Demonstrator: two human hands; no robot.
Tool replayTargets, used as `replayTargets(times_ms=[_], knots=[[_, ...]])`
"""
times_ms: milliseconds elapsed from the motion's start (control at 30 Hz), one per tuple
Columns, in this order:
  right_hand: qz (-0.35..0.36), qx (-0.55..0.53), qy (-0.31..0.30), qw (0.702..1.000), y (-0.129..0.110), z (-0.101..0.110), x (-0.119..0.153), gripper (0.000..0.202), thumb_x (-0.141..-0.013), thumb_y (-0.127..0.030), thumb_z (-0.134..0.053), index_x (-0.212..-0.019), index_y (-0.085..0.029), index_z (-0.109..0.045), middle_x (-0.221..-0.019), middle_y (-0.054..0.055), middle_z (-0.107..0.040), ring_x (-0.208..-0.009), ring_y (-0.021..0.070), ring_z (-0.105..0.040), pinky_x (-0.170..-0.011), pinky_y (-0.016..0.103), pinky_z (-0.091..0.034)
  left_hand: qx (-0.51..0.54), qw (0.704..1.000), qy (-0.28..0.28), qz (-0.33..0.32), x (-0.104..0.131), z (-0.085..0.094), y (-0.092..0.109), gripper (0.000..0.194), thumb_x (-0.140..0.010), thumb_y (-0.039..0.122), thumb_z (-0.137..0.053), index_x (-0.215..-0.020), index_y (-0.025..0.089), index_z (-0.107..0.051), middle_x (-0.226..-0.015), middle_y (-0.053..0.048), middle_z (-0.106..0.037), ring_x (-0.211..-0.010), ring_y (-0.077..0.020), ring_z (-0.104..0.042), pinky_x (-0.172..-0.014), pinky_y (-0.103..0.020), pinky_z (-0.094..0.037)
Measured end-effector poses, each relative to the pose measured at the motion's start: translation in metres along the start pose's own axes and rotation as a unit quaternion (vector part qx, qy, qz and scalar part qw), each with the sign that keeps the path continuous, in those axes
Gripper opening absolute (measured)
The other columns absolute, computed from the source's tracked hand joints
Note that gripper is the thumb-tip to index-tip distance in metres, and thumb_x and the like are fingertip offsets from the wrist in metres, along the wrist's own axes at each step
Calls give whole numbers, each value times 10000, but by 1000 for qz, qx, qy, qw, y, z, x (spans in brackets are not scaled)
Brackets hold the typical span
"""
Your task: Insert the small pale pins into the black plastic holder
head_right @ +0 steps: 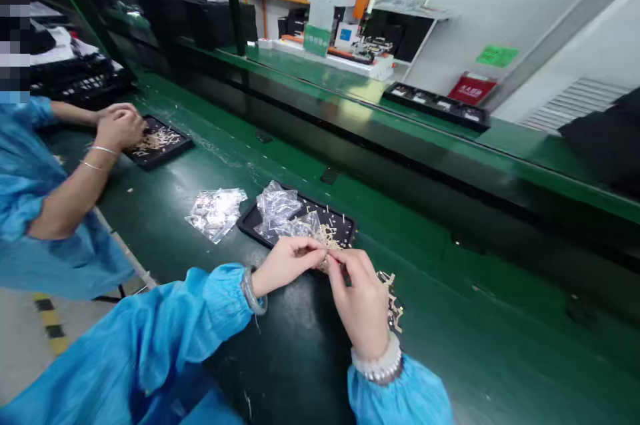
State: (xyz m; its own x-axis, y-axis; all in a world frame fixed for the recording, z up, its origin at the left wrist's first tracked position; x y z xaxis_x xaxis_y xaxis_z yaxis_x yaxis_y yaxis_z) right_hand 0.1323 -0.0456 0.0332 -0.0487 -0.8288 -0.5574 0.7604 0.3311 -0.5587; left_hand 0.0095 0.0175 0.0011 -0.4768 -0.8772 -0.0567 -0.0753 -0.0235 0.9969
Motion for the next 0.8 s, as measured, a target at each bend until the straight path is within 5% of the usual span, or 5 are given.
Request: replayTargets(times_ms=[267,533,700,800], knots=[[4,8,-4,1000,0,4,0,100,-895,-222,-524,-916,-194,-617,-848,39,-607,-739,174,-584,-673,299,-479,-59,997,5,-54,3,3,13,157,-802,213,-571,-825,104,-682,-801,-56,-670,-707,-129,-615,-637,-207,-496],[5,56,4,998,-4,0,1,107,-883,-217,-503,-856,-185,-602,-797,31,-604,-660,154,-568,-592,264,-454,-267,919,-5,-290,9,5,21,206,-861,163,-464,-810,127,-661,-782,-54,-642,-752,-127,-575,-726,-229,-473],[-20,48,27,998,-5,-4,2,109,-853,-221,-506,-792,-181,-587,-756,26,-592,-611,148,-540,-580,266,-439,-229,946,11,-229,11,1,20,160,-830,152,-507,-791,134,-661,-754,-31,-624,-706,-110,-562,-668,-200,-447],[-105,-23,24,994,2,-5,3,135,-827,-287,-526,-757,-190,-588,-734,29,-593,-618,168,-547,-573,278,-444,-174,972,26,-155,9,1,19,122,-793,140,-547,-770,138,-666,-740,-13,-627,-651,-93,-546,-598,-178,-422]])
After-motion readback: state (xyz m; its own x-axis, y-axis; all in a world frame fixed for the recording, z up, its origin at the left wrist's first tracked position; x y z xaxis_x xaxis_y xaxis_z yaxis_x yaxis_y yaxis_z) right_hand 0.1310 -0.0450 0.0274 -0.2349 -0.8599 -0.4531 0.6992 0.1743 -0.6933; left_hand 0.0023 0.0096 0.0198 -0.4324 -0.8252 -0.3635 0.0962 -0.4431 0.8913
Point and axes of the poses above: each hand's wrist, its own x-axis away from the middle knuckle, its own z-axis out of the back of the hand, y = z × x, the point moved 2 cm from there along -x, towards the middle knuckle
